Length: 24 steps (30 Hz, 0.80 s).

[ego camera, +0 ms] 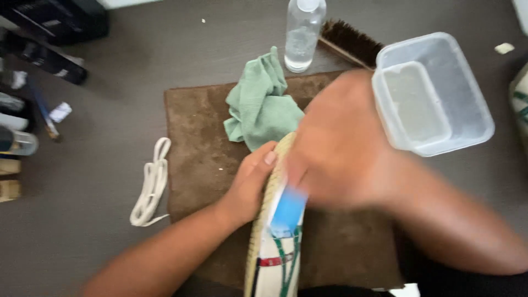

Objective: The person scrubs a white sneaker with green and red stripes using a blue brush and a cleaning solution, then wipes the shoe with a green cloth. The person repeats the scrubbing and wiping process on different parts of the shoe.

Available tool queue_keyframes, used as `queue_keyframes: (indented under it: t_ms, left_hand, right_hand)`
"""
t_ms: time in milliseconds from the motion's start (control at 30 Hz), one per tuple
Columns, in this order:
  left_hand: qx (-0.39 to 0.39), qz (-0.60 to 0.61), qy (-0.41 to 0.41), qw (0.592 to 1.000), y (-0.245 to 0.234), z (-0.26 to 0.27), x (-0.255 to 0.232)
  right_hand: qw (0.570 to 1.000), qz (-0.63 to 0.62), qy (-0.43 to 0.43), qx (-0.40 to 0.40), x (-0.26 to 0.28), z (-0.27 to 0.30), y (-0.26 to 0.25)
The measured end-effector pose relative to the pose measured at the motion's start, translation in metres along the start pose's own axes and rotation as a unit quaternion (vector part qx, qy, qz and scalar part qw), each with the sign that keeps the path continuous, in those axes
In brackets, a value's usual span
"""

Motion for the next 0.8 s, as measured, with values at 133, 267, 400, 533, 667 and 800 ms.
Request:
queue_keyframes:
  t_ms: [133,267,400,533,667,800]
  left_hand:
    - [-0.001,0.002,-0.037,0.999,0.0,0.001,0.002]
    - [0.009,0.014,-0.005,1.0,0.003,-0.003,0.005]
    - [-0.005,-0.016,-0.025,1.0,-0.001,0.001,0.003]
    - [0.0,0.022,-0.046,0.999,-0.001,0.002,0.007]
    - [0.005,-0.044,0.016,0.999,0.0,-0.002,-0.002]
    - [-0.017,-0.048,-0.047,0.998,-0.004,0.002,0.001]
  right_hand:
    - [0.929,-0.162,0.051,-0.328,-0.052,0.031,-0.066]
    - [0.933,-0.197,-0.036,-0.3,0.015,0.008,-0.06]
    - [0.996,-0.029,0.073,-0.041,-0.014,-0.002,-0.018]
    - [0.929,-0.151,0.031,-0.337,-0.037,0.027,-0.069]
    - [0.93,-0.197,-0.054,-0.306,0.02,0.01,-0.078]
    - [0.938,-0.158,-0.06,-0.301,-0.005,0.017,-0.071]
Point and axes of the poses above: each hand's wrist, its own z-axis away from the middle knuckle, its own y-axis out of the palm, x = y × z, the point moved 9 cm from there along -z, towards the middle knuckle, and after that the axes turned 9 degrees about -z, right-handed, at the moved point
